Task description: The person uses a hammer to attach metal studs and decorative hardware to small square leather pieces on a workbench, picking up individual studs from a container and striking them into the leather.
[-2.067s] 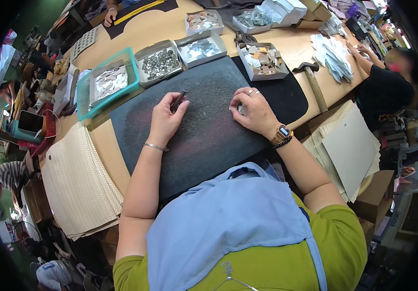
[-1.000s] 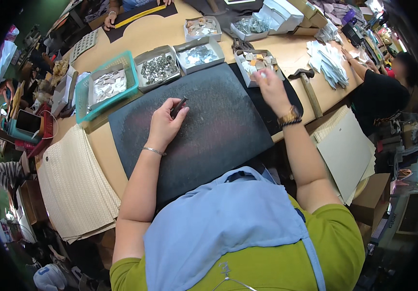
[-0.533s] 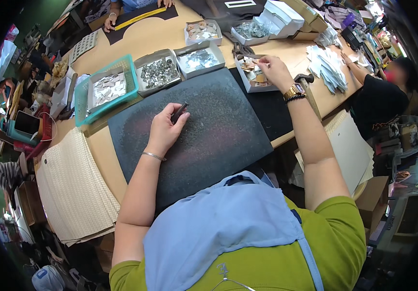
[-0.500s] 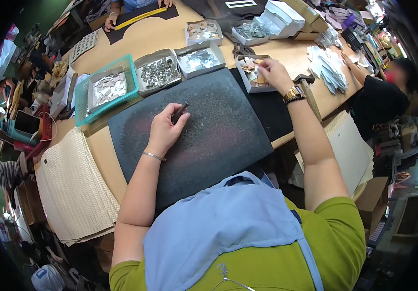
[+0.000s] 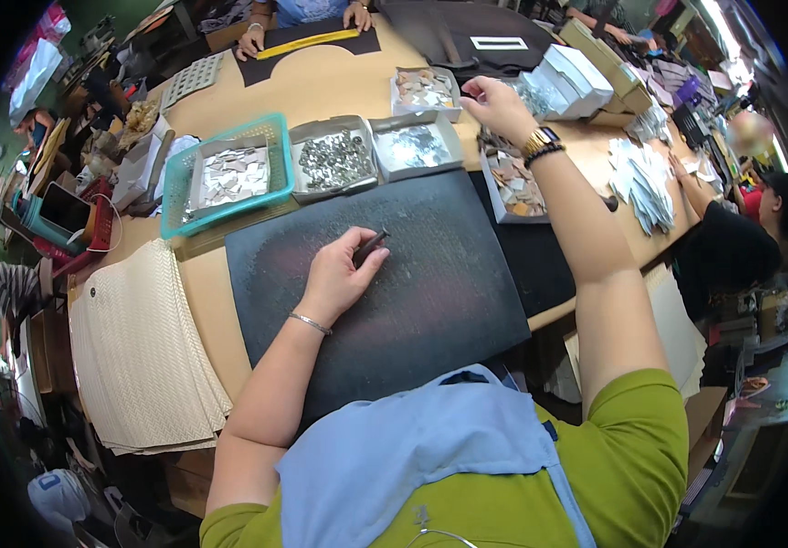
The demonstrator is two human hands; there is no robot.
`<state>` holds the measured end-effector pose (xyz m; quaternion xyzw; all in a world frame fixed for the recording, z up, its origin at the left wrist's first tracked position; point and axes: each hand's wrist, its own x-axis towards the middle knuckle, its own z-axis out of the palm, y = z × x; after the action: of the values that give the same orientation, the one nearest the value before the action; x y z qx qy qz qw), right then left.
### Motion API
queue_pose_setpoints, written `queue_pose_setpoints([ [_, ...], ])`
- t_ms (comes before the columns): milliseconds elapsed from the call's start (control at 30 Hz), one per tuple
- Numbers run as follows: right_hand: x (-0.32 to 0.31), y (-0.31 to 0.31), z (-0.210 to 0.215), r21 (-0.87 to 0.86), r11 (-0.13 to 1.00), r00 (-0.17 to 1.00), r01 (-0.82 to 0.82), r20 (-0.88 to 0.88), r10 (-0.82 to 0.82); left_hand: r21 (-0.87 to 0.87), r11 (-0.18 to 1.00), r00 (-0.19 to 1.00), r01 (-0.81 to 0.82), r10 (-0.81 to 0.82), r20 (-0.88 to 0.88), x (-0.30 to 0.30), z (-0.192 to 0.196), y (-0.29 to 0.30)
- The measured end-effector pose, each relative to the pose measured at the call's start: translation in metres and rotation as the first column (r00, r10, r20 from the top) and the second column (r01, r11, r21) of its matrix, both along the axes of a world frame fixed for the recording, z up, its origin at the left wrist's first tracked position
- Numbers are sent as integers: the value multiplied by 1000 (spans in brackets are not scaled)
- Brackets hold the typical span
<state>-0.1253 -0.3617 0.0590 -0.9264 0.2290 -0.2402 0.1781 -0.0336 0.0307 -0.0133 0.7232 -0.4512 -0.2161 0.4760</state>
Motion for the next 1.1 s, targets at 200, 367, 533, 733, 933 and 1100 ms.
queue_pose_setpoints([
  [200,102,-51,-26,30,995,964,99,-251,-88,-40,999,999,16,-17,-38,2,0,-3],
  [367,141,-71,-48,91,963,939,253,-261,-222,-33,999,999,-2,1,-36,3,1,0],
  [533,147,-88,-68,29,966,887,257,-404,-224,47,998,996,37,-33,-78,3,13,-4],
  [733,154,-39,-64,-437,891,791,-126,-586,-175,-13,1000,999,-11,11,-37,6,2,1],
  [933,141,-73,-83,-244,965,952,102,-258,-166,-24,1000,1000,16,-15,5,6,4,-3],
  [1100,141,-84,-82,-153,979,973,132,-169,-157,-29,1000,1000,8,-8,19,7,1,-2],
])
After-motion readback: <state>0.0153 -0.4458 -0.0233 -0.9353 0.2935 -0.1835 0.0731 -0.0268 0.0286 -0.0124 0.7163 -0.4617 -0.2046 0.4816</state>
